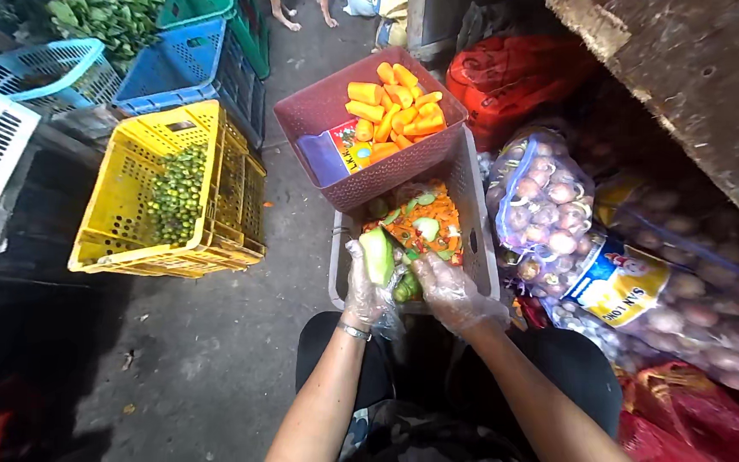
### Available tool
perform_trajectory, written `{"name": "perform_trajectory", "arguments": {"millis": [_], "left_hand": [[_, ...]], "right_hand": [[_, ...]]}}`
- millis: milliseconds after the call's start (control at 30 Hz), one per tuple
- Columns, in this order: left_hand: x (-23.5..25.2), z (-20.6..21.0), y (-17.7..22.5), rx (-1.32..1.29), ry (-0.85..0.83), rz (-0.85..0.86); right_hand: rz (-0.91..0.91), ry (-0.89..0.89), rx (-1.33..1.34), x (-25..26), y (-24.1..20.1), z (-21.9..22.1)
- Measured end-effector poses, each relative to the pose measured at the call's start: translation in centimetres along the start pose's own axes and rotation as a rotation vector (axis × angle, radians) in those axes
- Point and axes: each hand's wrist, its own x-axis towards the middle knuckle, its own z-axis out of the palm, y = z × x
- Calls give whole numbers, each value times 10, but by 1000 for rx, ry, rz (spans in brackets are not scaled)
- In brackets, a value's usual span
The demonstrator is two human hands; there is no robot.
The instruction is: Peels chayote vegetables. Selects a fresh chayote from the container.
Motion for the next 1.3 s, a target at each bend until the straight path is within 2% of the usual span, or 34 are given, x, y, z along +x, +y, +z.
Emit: {"name": "perform_trajectory", "arguments": {"millis": [167, 300, 467, 700, 833, 867, 967, 1033, 1100, 1233, 1300], "left_hand": [[4, -14, -18, 571, 26, 398], [7, -16, -19, 740, 7, 538], [13, -16, -21, 756, 28, 437], [9, -13, -20, 818, 59, 338], [13, -15, -26, 484, 71, 160], [12, -14, -26, 489, 73, 152], [5, -12, -19, 897, 50, 314], [10, -11, -23, 1037, 53, 437], [13, -14, -27, 973, 51, 466], [11, -14, -27, 463, 65, 172], [8, -14, -25, 571, 58, 206]], "right_hand": [[-82, -43, -59, -8, -22, 4], [-39, -15, -92, -5, -24, 6], [120, -117, -67, 27, -18, 9], [155, -136, -113, 33, -10, 17], [151, -104, -139, 28, -7, 18], [160, -114, -123, 26, -7, 16], [170, -123, -38, 25, -9, 16], [173, -114, 29, 24, -11, 17], [169, -90, 7, 21, -12, 18], [181, -78, -103, 20, -9, 18], [189, -94, -109, 22, -11, 17]]}}
